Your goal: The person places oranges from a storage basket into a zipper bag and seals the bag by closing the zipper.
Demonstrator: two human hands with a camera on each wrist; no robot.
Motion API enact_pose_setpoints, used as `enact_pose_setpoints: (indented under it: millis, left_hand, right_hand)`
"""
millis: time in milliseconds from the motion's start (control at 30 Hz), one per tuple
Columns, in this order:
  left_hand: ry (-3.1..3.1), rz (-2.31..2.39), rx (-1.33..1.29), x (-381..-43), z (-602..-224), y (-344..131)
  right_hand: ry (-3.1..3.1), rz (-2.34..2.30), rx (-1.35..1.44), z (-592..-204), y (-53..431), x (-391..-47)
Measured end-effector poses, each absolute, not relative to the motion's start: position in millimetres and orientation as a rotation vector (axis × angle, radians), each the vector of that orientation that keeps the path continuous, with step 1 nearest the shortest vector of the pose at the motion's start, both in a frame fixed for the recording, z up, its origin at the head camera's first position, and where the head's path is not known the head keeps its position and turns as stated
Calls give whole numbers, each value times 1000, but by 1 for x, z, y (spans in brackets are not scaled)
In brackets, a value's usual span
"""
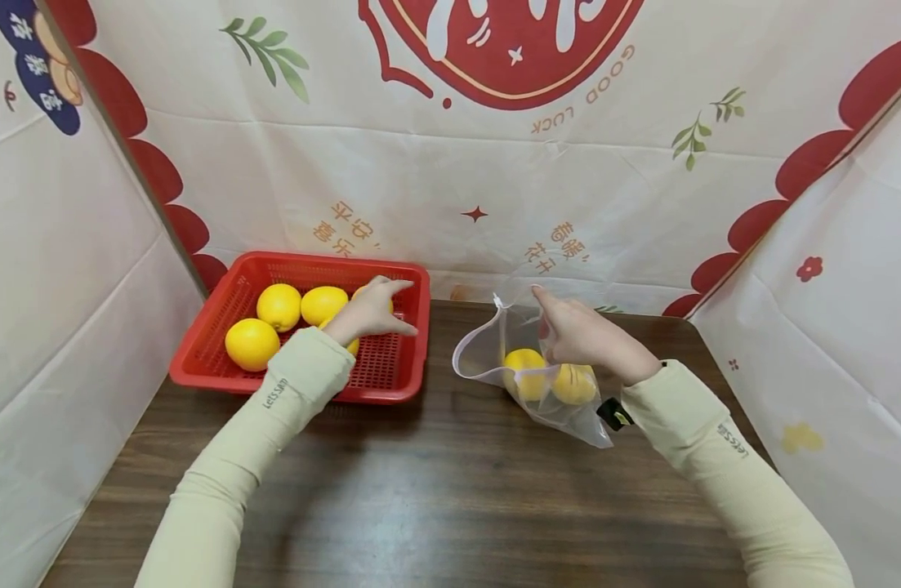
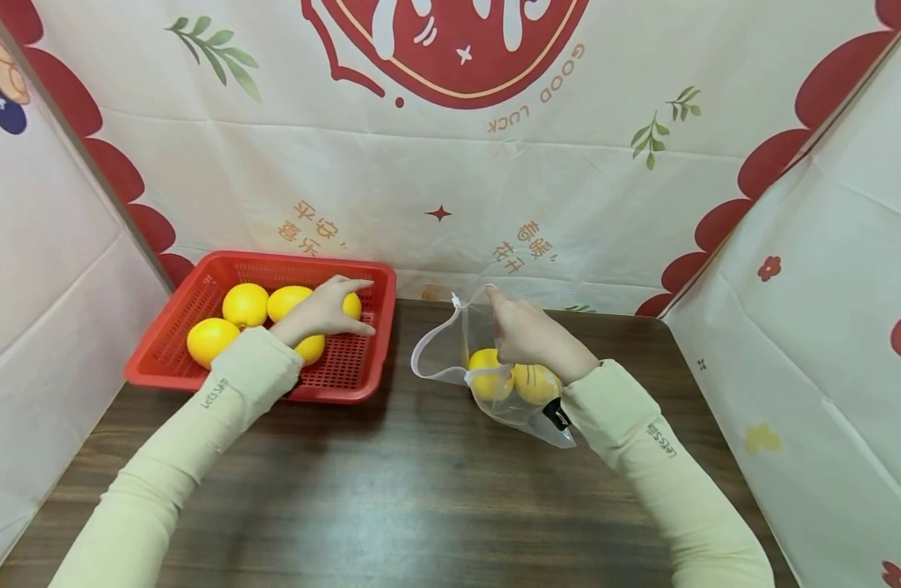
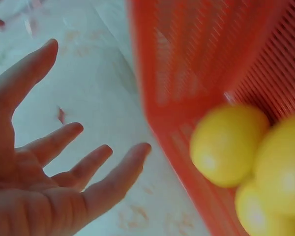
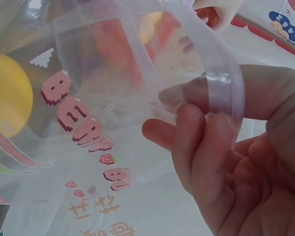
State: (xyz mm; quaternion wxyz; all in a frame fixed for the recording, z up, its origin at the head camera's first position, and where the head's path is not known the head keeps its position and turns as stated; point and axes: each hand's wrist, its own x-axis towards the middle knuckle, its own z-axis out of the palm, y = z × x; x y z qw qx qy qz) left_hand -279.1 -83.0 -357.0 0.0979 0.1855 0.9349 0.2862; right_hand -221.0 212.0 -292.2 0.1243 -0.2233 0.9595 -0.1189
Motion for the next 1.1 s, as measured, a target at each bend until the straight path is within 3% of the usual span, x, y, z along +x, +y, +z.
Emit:
enact_pose_setpoints:
  millis: [433,867,1100]
  left_hand:
    - [2504,497,64,-301,-371,-134]
    - [2283,876,-418,-296,-367,-132]
    - [2385,827,-304,-289,-369,-132]
  right_hand:
    - [2794,-349,-668,-293,214,-218]
    - [2818,-312,-681,-290,215,-216]
    - [2842,-292,-684,-292,215,-217]
